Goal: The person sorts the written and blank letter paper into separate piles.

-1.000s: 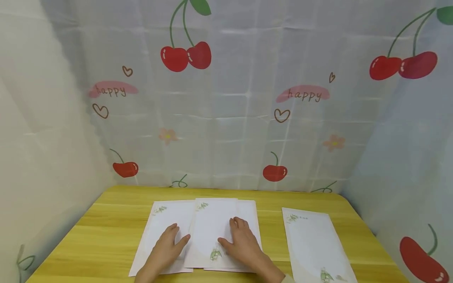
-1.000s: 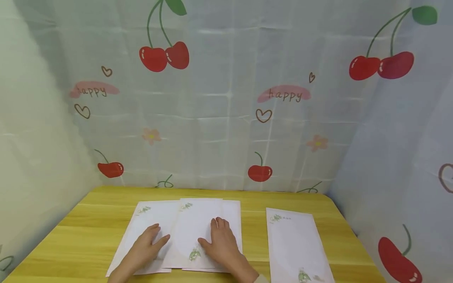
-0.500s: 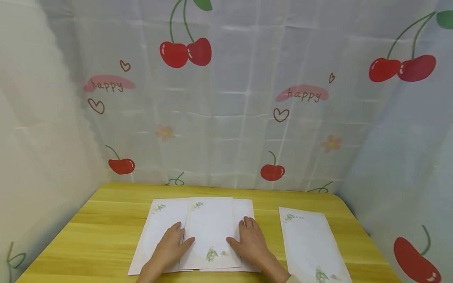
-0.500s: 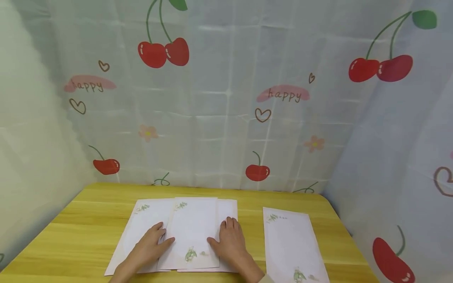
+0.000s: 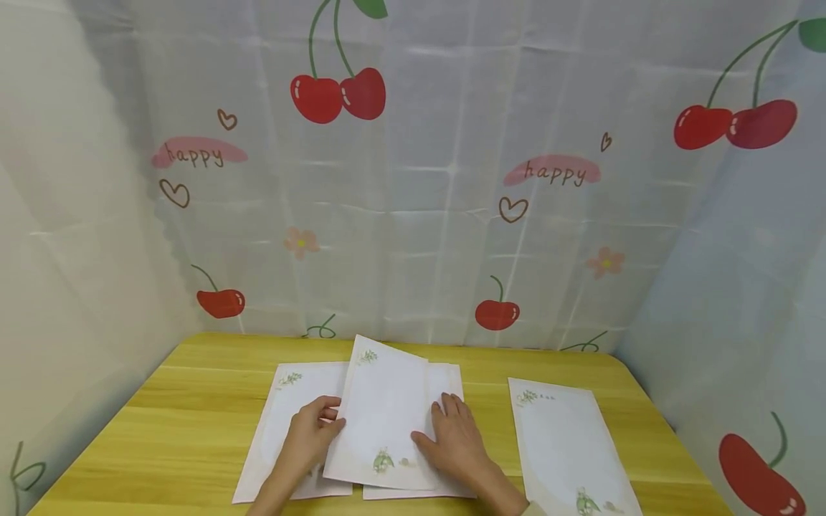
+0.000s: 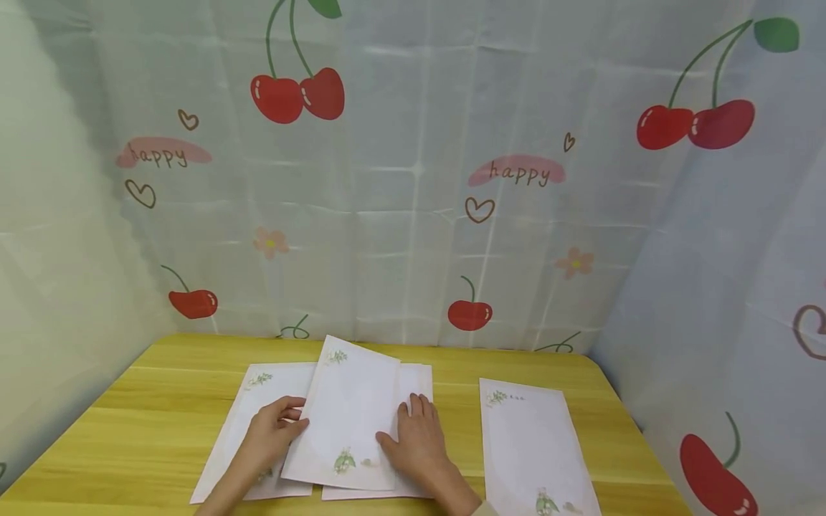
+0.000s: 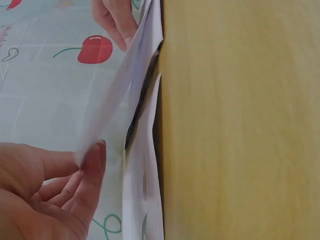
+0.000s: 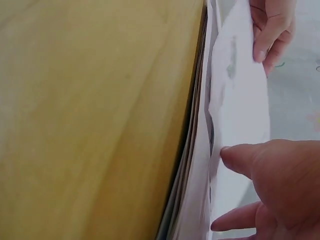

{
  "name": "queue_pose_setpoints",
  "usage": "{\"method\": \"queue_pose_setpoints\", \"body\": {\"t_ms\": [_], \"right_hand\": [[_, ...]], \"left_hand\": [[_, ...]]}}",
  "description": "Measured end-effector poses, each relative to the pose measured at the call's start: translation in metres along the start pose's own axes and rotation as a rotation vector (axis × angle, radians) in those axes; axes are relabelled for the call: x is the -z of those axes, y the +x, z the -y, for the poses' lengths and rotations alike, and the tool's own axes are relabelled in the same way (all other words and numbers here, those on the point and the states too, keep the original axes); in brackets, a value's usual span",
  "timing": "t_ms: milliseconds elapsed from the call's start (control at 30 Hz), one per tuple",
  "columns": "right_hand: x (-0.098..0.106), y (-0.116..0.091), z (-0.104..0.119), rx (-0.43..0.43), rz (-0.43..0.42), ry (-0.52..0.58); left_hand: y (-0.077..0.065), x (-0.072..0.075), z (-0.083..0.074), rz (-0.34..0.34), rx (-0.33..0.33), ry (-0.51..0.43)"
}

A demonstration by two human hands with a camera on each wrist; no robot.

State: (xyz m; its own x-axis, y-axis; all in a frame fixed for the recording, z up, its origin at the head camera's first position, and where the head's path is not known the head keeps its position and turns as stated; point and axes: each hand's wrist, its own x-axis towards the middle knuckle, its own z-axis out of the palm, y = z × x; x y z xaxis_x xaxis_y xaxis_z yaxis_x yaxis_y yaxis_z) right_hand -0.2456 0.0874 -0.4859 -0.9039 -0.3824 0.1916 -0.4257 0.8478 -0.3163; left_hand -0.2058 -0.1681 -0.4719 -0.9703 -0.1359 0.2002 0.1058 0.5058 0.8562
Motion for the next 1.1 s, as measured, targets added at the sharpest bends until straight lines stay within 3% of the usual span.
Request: {"method": "queue_pose_setpoints", "body": {"t_ms": [100, 267, 500, 600, 900, 1100], "right_hand": [[0.0, 0.001, 0.001, 0.01, -0.013, 0.101], [0.002, 0.006, 0.004, 0.023, -0.042, 0.411], [0.003, 0.016, 0.025, 0.014, -0.078, 0.816], [-0.001, 0.023, 0.037, -0.01, -0.064, 0.923], [-0.024, 0.039, 0.07, -0.033, -0.045, 0.904], [-0.034, 0.044, 0.086, -0.003, -0.039, 0.73]], "left_hand": [[0.001, 0.006, -0.002, -0.013, 0.064, -0.091], [0.002, 0.02, -0.002, -0.035, 0.176, -0.177], [-0.002, 0.047, 0.005, -0.045, 0.249, -0.181], [-0.005, 0.059, 0.011, -0.047, 0.275, -0.152], [-0.017, 0.085, 0.033, -0.086, 0.28, -0.027], [-0.022, 0.091, 0.042, -0.079, 0.236, 0.122]]}}
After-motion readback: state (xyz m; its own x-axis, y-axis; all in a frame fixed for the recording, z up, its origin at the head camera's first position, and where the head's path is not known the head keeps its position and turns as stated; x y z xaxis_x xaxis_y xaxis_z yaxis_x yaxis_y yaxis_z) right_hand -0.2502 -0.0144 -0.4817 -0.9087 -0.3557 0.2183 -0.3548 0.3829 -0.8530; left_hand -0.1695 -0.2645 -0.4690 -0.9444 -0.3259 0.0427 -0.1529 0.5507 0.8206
